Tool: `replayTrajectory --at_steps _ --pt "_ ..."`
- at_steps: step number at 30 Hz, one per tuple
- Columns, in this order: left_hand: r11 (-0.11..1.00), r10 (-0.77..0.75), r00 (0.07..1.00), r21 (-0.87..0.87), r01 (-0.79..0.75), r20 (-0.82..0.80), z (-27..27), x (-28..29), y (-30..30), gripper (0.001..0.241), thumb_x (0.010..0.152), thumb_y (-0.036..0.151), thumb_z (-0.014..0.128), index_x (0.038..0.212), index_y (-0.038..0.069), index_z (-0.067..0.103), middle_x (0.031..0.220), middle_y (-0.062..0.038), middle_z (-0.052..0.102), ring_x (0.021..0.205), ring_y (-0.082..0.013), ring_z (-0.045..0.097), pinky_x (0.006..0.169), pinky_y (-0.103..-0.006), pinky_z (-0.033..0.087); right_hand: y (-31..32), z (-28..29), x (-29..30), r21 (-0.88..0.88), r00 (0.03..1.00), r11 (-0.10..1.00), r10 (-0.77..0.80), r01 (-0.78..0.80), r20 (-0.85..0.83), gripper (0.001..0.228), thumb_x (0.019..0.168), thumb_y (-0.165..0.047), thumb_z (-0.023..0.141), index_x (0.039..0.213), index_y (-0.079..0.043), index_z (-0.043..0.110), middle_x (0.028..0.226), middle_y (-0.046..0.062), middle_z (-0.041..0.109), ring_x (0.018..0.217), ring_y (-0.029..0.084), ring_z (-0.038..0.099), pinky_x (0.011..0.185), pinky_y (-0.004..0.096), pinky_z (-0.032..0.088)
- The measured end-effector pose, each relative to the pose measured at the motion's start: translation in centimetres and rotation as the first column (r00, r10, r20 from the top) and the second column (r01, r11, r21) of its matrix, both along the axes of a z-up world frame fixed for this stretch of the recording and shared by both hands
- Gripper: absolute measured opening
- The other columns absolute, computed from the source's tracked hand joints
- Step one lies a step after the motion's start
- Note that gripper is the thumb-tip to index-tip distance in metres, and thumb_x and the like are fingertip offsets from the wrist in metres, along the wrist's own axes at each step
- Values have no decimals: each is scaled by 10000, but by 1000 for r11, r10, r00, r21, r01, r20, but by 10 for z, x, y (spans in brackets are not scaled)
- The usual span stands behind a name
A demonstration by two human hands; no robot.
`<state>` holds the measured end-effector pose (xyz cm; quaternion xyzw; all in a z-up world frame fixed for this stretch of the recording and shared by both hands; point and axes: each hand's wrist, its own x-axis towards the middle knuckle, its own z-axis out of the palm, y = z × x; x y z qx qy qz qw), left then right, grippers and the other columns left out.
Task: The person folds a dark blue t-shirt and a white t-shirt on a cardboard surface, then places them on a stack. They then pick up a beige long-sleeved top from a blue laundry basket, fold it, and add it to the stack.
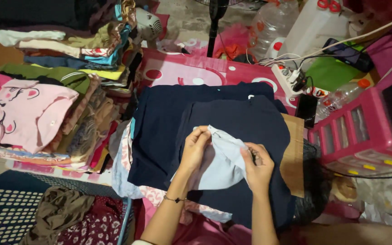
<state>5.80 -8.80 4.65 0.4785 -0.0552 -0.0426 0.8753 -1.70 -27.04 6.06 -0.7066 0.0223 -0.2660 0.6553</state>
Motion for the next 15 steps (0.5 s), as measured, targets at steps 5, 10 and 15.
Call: replayTrajectory --at_steps 5,10,15 --pt "924 -190 976 -356 141 -106 7 -6 2 120 1081 93 533 1016 59 628 896 -42 641 799 -140 641 748 -286 524 -12 5 -7 102 998 994 23 -28 57 113 972 -31 676 1044 54 698 1096 83 667 1006 126 626 915 240 482" --pt "866 -225 967 -480 143 -119 41 -18 -1 83 1014 55 468 993 80 544 1026 -107 679 993 -242 729 910 -395 588 -18 30 -28 60 921 932 342 -358 185 87 931 -51 657 944 31 679 1133 124 693 1094 198 643 1008 292 487" --pt "777 -268 943 -623 91 -196 88 -43 -8 416 862 0 421 1233 90 585 1151 -166 694 1061 -269 688 962 -396 542 12 66 -51 -330 763 688 592 -646 -259 117 858 -79 752 882 30 717 948 107 747 922 179 723 853 310 552"
